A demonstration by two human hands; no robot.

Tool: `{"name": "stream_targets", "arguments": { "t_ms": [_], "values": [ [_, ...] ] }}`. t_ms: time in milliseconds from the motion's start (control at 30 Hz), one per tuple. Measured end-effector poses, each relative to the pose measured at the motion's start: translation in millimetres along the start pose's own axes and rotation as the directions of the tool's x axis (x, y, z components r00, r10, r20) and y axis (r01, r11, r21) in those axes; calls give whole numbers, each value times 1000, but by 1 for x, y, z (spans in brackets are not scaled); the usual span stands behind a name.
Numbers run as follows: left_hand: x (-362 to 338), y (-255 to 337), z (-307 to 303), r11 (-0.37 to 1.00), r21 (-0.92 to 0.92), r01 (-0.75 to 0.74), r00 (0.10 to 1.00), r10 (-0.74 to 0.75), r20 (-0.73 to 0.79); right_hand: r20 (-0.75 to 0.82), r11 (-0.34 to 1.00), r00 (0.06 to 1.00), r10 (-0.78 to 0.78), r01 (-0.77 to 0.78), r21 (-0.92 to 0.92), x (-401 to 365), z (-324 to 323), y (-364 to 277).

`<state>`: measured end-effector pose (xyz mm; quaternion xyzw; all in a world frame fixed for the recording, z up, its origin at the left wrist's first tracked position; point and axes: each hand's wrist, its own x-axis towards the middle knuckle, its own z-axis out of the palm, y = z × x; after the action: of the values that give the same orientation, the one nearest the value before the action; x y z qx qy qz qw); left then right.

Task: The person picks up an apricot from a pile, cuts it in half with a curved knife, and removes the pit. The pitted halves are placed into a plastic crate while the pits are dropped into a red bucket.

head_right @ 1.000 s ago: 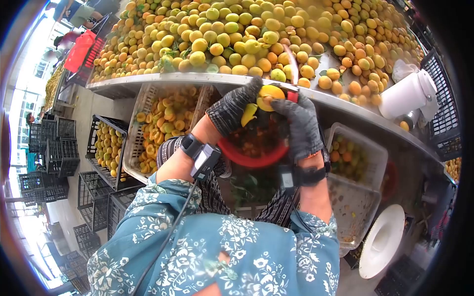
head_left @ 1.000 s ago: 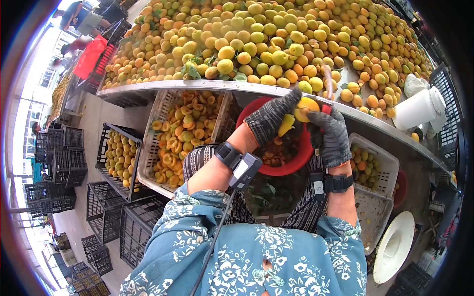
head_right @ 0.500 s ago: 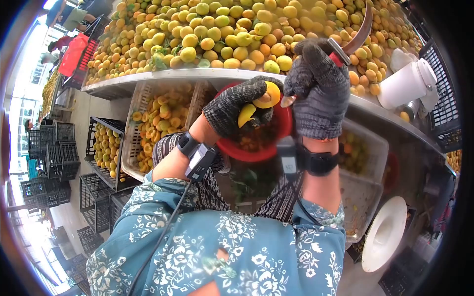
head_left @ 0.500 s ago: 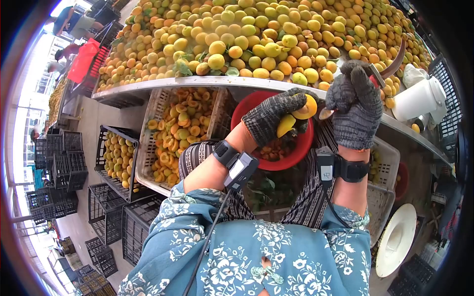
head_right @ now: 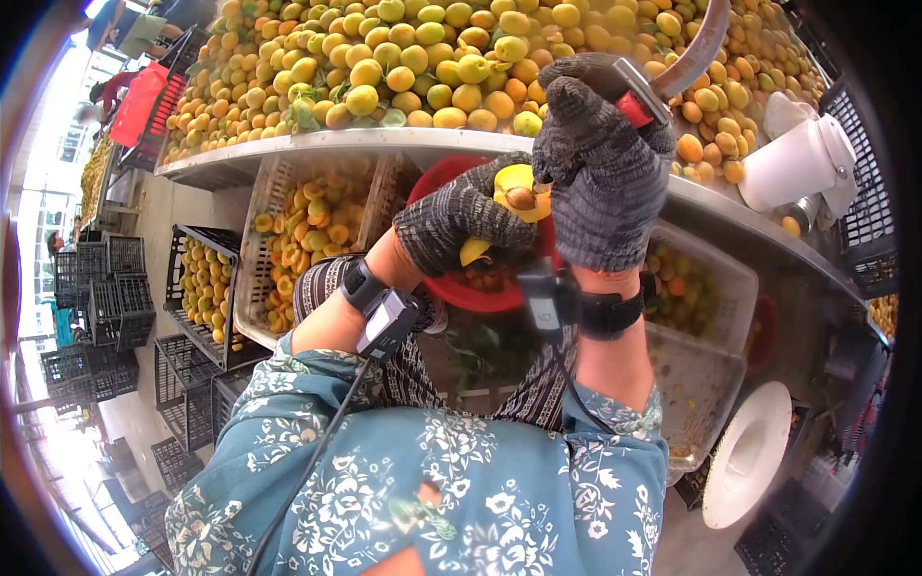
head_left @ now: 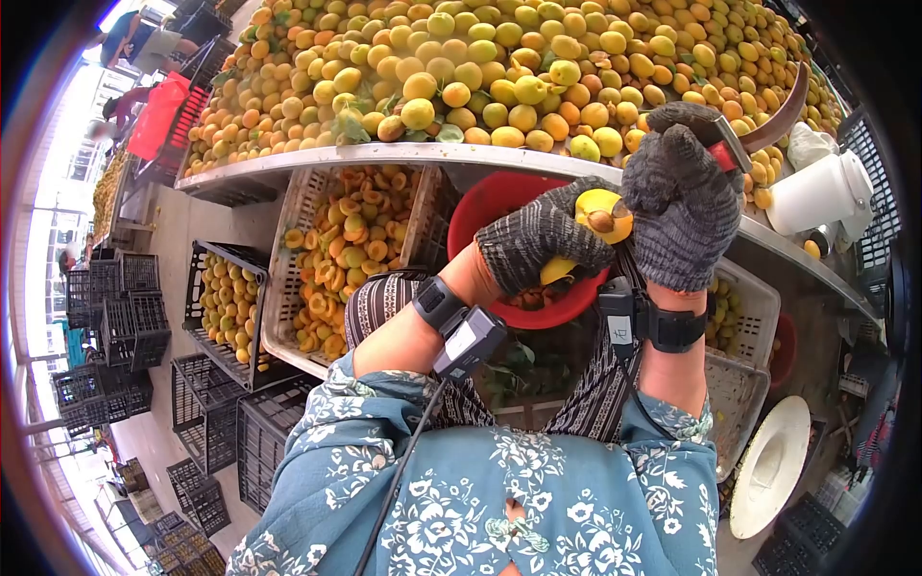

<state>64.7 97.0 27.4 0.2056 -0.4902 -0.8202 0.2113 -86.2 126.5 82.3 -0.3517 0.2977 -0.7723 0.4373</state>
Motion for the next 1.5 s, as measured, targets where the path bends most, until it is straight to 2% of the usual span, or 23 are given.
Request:
{"name": "stream_targets", "arguments": {
  "t_ms": [133, 200, 233, 300, 433, 500, 533, 600, 633, 700, 767, 833, 900, 933, 967, 1000, 1033, 1100, 1233, 1300, 1433, 1467, 1500],
  "values": [
    [-1, -2, 1, 994, -88, 62, 998, -63, -4, 3, 995, 1000, 24, -24, -100, -2, 6, -2],
    [2, -10, -5, 983, 166, -74, 997, 72, 21, -7, 992, 1000, 5, -6, -128, -1, 5, 2],
    [3, -13, -7, 983, 166, -75, 997, 72, 21, -16, 987, 1000, -14, 11, -157, 0, 4, 5],
    [3, -8, -1, 997, 77, -2, 1000, 3, -18, -3, 989, 1000, -27, 26, -148, 2, 1, 9],
    [11, -18, -4, 999, -25, -46, 999, 47, 19, 4, 981, 999, -35, 35, -190, -2, 3, 13],
    [11, -14, 2, 946, 221, -238, 971, 229, 69, -15, 979, 1000, -18, 15, -205, -3, 4, 15],
    [12, -19, -1, 946, 220, -238, 971, 228, 70, -34, 976, 999, -2, -5, -218, -4, 3, 15],
    [13, -25, -6, 866, 402, -297, 954, 283, 96, -35, 977, 999, -39, 30, -211, -4, -1, 23],
    [13, -28, -9, 866, 401, -298, 954, 283, 97, -53, 978, 998, -17, 5, -207, -3, -2, 23],
    [8, -11, -1, 972, 232, -28, 1000, 26, 12, -72, 979, 997, 4, -19, -202, -3, -5, 25],
    [11, -18, -5, 973, 222, -56, 998, 53, 23, -70, 977, 995, -67, 51, -207, -1, -8, 28],
    [11, -25, -9, 974, 211, -86, 996, 81, 34, -67, 985, 998, -23, 11, -173, -4, -7, 22],
    [6, -24, -13, 994, 56, 90, 995, -88, -35, -61, 990, 998, 25, -33, -137, -6, -4, 18],
    [4, -24, -16, 994, 55, 91, 995, -89, -36, -46, 979, 999, -8, -2, -204, -8, -1, 17],
    [4, -26, -20, 932, 323, -167, 984, 137, 116, -30, 962, 999, -39, 30, -271, -11, 1, 17],
    [4, -29, -22, 741, 516, -429, 900, 300, 317, -31, 962, 999, -37, 27, -271, -12, 3, 17],
    [2, -35, -21, 742, 515, -429, 900, 300, 317, -22, 958, 998, -52, 44, -283, -13, 5, 15],
    [-1, -42, -15, 894, 308, -326, 945, 313, 91, -14, 953, 998, -66, 59, -296, -12, 4, 16],
    [-3, -31, -14, 917, 332, -221, 975, 210, 68, -80, 997, 996, -40, 35, -64, -6, -5, 20],
    [1, -28, -18, 991, 103, 84, 992, -93, 83, -124, 997, 992, 10, -1, 71, -3, -9, 25],
    [6, -31, -16, 992, 23, 124, 988, -126, 87, -86, 998, 996, -28, 23, -60, -8, -7, 21],
    [8, -32, -12, 939, 280, -202, 977, 173, 125, -79, 994, 995, -53, 45, -100, -10, -5, 18],
    [7, -32, -9, 722, 489, -490, 871, 432, 234, -72, 988, 994, -77, 66, -140, -12, -4, 18]
  ]
}}
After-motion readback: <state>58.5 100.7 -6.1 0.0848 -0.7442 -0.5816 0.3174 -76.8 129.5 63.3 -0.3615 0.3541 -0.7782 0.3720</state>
